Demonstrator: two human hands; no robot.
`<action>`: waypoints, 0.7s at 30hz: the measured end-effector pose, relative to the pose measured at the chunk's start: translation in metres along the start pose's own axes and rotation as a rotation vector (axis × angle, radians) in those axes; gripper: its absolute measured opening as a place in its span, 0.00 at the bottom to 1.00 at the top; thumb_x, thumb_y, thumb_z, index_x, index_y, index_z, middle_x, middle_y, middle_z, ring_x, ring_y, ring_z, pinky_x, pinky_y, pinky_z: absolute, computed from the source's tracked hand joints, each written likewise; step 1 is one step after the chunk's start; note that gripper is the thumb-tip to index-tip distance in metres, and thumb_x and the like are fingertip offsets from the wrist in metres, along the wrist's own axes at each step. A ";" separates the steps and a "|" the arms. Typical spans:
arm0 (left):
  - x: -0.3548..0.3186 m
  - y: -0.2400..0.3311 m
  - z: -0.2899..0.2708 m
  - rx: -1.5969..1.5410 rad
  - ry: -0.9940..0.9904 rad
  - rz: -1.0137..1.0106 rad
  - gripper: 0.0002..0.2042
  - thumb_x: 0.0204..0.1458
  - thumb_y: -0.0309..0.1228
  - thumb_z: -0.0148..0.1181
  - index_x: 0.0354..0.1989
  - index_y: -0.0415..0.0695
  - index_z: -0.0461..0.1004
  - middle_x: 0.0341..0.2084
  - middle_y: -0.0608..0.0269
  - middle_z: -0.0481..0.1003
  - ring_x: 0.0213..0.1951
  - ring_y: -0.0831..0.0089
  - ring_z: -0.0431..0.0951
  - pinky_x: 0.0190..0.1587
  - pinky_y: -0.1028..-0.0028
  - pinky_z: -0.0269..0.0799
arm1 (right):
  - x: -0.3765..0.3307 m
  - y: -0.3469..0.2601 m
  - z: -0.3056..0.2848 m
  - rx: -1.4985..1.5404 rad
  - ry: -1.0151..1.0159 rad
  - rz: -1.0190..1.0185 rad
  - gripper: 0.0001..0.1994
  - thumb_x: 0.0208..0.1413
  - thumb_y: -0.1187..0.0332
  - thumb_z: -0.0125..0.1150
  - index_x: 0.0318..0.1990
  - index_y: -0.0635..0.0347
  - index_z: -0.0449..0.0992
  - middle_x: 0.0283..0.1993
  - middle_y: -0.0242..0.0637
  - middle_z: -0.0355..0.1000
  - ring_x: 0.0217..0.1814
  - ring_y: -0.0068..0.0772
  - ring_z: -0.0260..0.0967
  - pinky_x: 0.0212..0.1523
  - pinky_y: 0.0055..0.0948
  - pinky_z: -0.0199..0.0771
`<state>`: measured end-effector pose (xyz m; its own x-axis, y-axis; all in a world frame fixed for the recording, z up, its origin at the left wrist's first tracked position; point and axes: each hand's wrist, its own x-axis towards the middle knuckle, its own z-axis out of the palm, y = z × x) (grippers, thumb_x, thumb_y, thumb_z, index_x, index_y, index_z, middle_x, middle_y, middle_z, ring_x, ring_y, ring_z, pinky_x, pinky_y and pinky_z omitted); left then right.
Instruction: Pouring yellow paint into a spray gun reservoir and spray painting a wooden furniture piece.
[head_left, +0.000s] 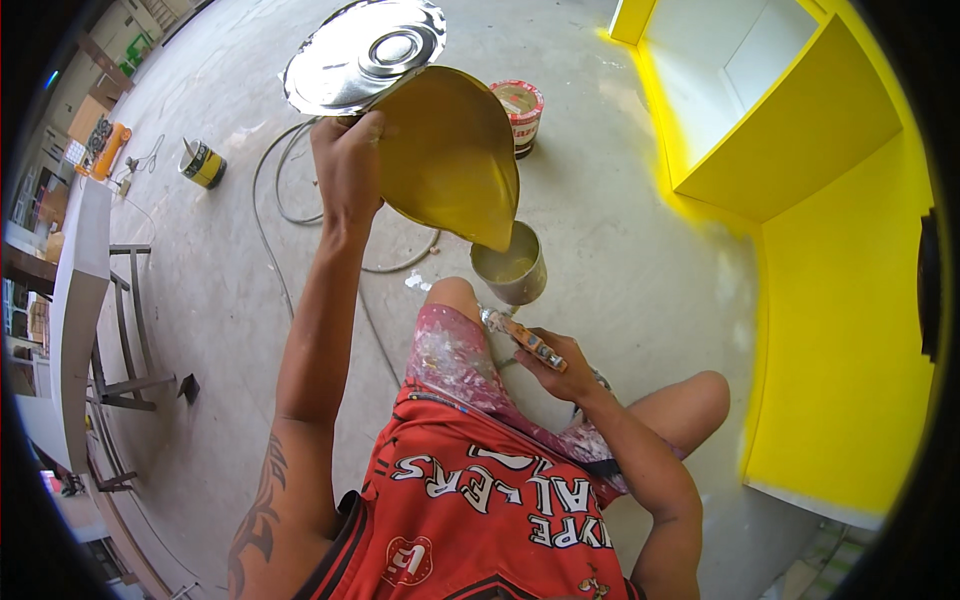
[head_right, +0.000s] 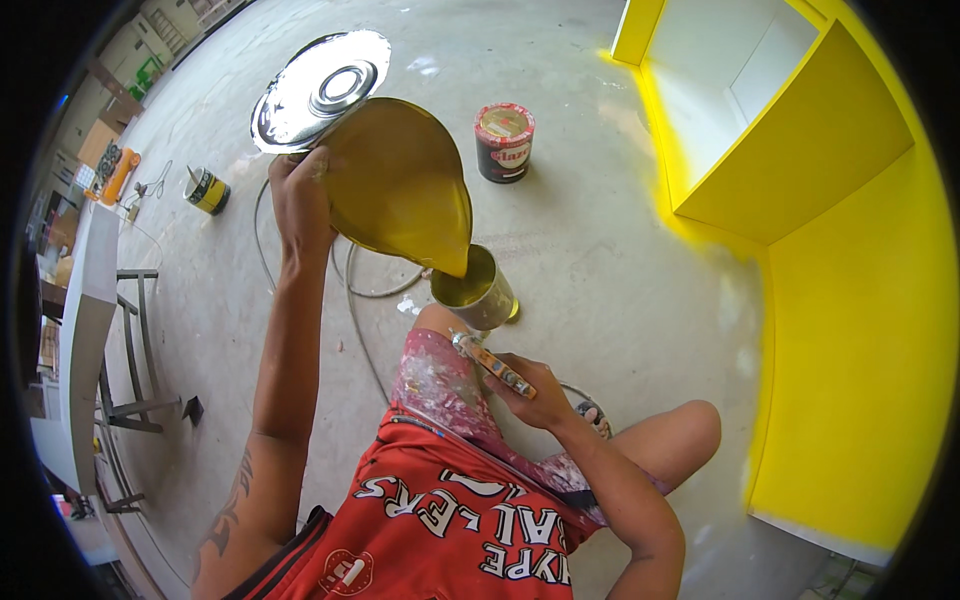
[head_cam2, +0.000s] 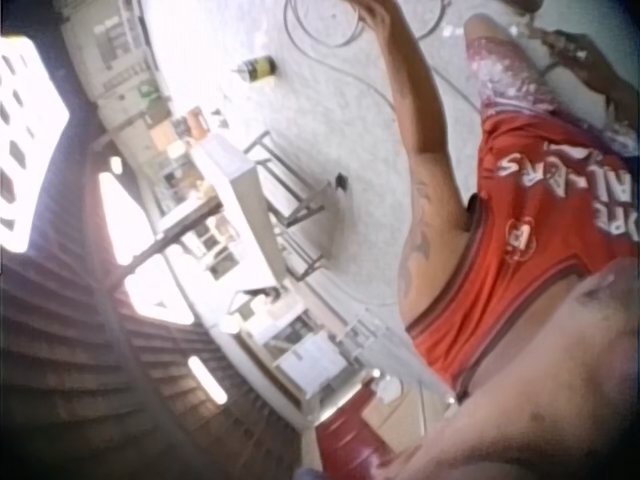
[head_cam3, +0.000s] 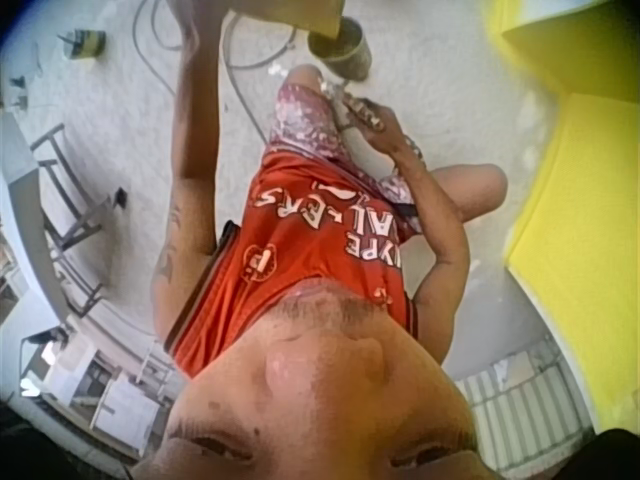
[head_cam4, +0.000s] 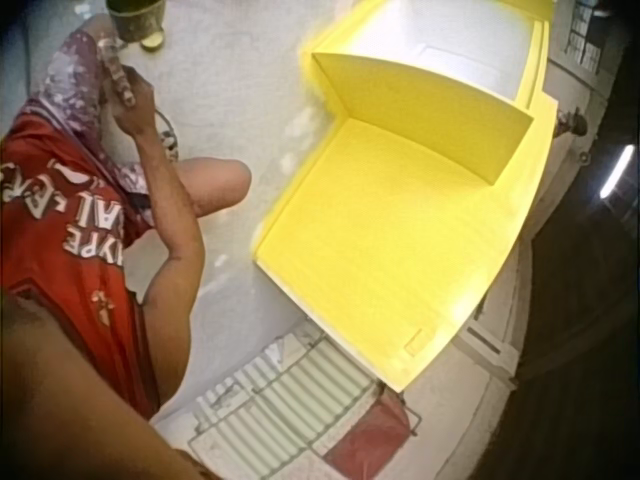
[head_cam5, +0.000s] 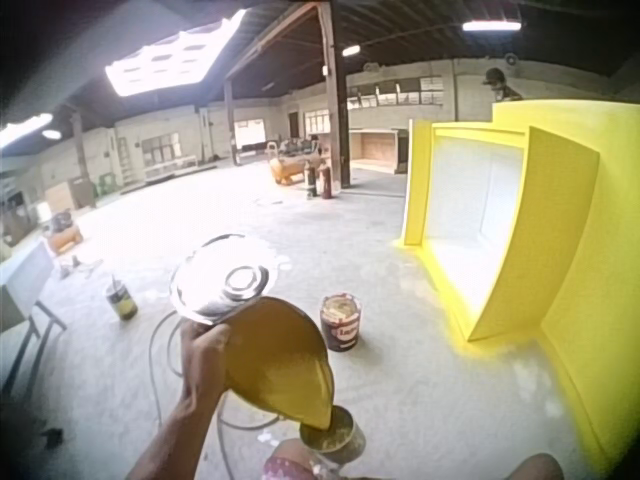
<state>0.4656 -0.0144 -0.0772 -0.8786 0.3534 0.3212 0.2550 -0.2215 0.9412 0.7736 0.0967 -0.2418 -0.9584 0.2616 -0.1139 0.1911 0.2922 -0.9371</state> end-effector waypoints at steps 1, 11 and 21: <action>-0.001 0.002 0.001 -0.004 0.020 -0.005 0.10 0.48 0.21 0.51 0.32 0.29 0.78 0.26 0.62 0.76 0.24 0.78 0.73 0.27 0.77 0.67 | 0.000 0.000 0.000 0.011 0.015 -0.014 0.15 0.61 0.62 0.63 0.50 0.61 0.77 0.37 0.46 0.79 0.37 0.41 0.78 0.40 0.34 0.76; -0.005 0.008 0.006 0.024 0.067 0.078 0.10 0.46 0.25 0.53 0.23 0.30 0.78 0.17 0.66 0.74 0.20 0.81 0.69 0.24 0.77 0.61 | 0.002 0.004 0.003 0.010 0.019 -0.056 0.17 0.62 0.60 0.62 0.53 0.61 0.76 0.40 0.46 0.79 0.41 0.44 0.79 0.43 0.35 0.76; -0.004 0.006 0.004 0.048 0.073 0.099 0.11 0.46 0.25 0.53 0.23 0.29 0.78 0.17 0.65 0.75 0.20 0.80 0.70 0.24 0.77 0.61 | 0.005 0.006 0.006 0.035 0.016 -0.050 0.17 0.62 0.61 0.62 0.53 0.61 0.76 0.41 0.47 0.79 0.41 0.43 0.78 0.44 0.35 0.76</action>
<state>0.4719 -0.0134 -0.0726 -0.8750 0.2644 0.4056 0.3590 -0.2078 0.9099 0.7687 0.0941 -0.2498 -0.9629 0.2627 -0.0616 0.1355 0.2730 -0.9524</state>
